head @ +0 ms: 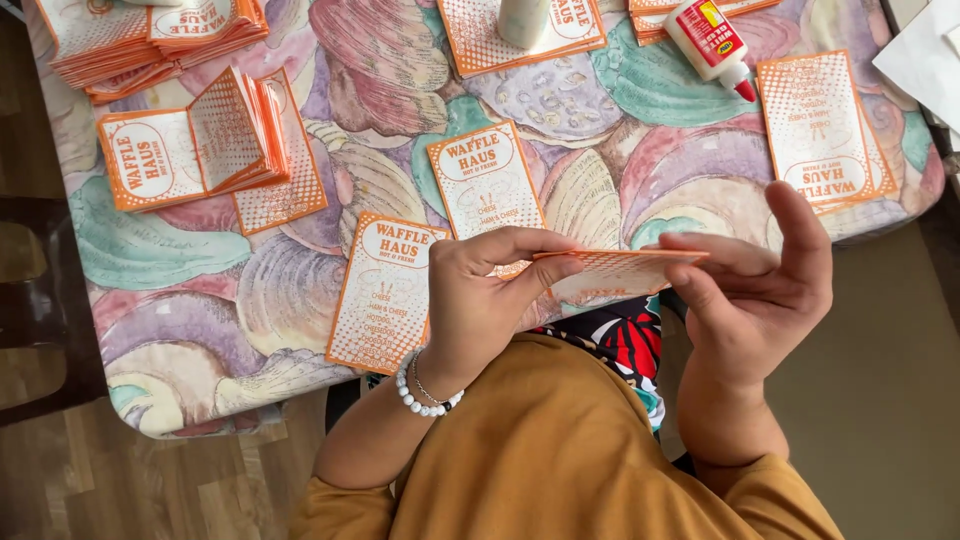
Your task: Folding and gluing paper templates to assemble paper bags on a table.
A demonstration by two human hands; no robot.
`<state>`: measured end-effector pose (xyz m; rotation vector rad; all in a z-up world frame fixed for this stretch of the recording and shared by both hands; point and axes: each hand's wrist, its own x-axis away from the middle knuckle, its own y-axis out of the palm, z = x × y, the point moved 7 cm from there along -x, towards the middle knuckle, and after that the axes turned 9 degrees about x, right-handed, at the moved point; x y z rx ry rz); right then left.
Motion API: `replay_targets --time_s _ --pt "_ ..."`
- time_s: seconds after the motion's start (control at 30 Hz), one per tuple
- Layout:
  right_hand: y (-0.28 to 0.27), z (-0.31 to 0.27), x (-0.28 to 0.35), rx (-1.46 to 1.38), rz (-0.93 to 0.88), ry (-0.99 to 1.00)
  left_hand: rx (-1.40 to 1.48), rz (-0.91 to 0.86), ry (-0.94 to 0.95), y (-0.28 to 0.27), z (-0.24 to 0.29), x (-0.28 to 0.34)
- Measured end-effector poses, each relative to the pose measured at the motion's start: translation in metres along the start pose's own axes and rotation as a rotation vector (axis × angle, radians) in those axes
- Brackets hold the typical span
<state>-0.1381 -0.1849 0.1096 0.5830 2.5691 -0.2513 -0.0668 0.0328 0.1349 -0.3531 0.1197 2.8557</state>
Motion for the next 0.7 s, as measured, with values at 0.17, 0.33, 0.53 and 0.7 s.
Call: replay_targets --time_s 0.17,0.33,0.53,0.7 --pt "-0.001 -0.004 0.001 0.032 0.065 -0.048 -0.023 -0.004 0.010 -0.007 0.004 0.002" --pt "-0.001 -0.006 0.001 0.034 0.067 -0.046 -0.022 -0.052 0.027 -0.009 0.010 0.004" --pt "0.003 -0.007 -0.002 0.031 0.038 -0.059 -0.044 -0.036 0.033 -0.012 0.010 0.007" --pt "0.007 -0.003 -0.006 0.010 0.028 0.007 -0.026 0.003 0.006 -0.015 0.007 0.007"
